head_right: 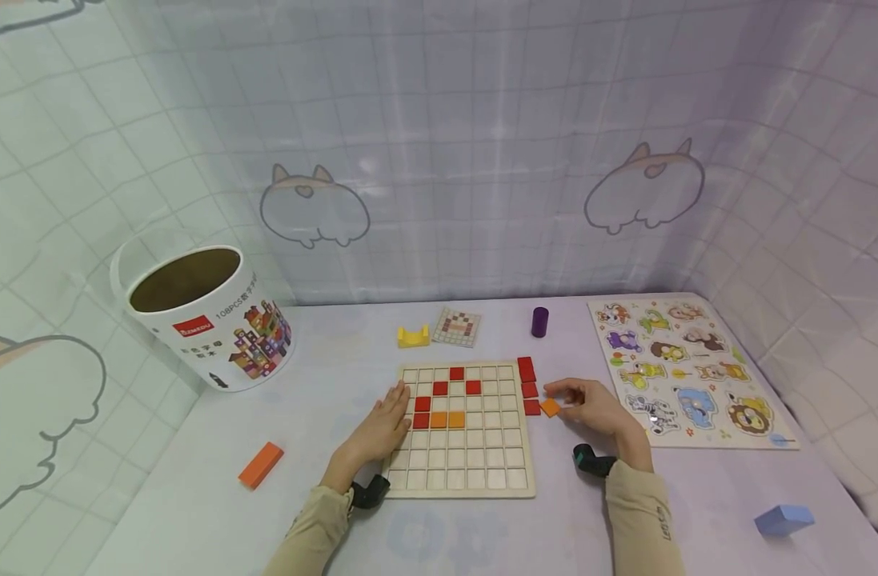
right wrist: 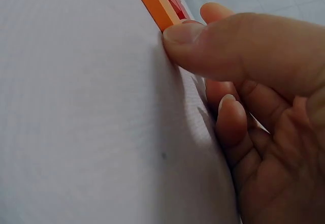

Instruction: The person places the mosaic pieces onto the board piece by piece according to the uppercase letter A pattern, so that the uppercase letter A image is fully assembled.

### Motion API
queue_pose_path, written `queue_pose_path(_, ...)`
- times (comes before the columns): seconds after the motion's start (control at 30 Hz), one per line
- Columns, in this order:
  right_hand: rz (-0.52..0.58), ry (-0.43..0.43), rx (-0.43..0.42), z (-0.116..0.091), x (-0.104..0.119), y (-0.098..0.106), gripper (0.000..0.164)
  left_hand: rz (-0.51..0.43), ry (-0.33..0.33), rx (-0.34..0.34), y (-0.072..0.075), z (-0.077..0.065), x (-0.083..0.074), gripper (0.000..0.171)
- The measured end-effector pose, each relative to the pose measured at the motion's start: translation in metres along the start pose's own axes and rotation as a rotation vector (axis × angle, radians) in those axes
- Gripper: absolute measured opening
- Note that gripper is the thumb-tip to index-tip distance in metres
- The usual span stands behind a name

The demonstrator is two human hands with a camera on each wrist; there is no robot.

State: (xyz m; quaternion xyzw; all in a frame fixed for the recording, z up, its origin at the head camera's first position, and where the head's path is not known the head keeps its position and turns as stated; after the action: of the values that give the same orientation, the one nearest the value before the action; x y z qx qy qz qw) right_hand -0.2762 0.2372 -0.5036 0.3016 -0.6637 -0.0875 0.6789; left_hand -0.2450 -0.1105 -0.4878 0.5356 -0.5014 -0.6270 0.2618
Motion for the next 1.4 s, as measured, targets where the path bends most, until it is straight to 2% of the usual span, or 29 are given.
queue_pose_path(0.27, -0.008, -0.007, -0.039, 0.0019, 0.0006, 0.0015, 0.037, -0.006, 0.015, 0.010, 0.0027, -0.0013, -0.0017, 0.058)
queue_pose_path(0.53, 0.011, -0.049, -0.055, 0.0009, 0.0022, -0.0003, 0.037, 0.004, -0.006, -0.010, 0.0030, -0.0022, -0.0025, 0.056)
queue_pose_path(0.77, 0.002, -0.053, -0.076, 0.0007, 0.0019, -0.0008, 0.035, -0.001, -0.010, -0.015, 0.0046, -0.0024, -0.0028, 0.057)
queue_pose_path(1.1, -0.059, -0.067, -0.130, 0.0016, -0.0029, 0.0004, 0.031, 0.008, -0.016, -0.009, 0.0020, -0.0010, -0.0015, 0.057)
queue_pose_path(1.4, -0.039, -0.092, -0.141, -0.0006, -0.0050, -0.0018, 0.033, 0.020, -0.013, -0.001, -0.0022, -0.0013, 0.0011, 0.058)
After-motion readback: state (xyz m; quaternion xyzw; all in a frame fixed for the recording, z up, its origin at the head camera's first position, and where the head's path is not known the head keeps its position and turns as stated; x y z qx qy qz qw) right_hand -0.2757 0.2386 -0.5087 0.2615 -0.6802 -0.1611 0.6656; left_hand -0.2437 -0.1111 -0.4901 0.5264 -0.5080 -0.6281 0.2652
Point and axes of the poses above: each hand's wrist, its own z-axis towards the middle knuckle, its own y-axis out of the back of the hand, x = y × z, the point moved 6 cm from there along z, towards the middle knuckle, and after that the axes turned 2 degrees about -x, right-handed, at the moved point
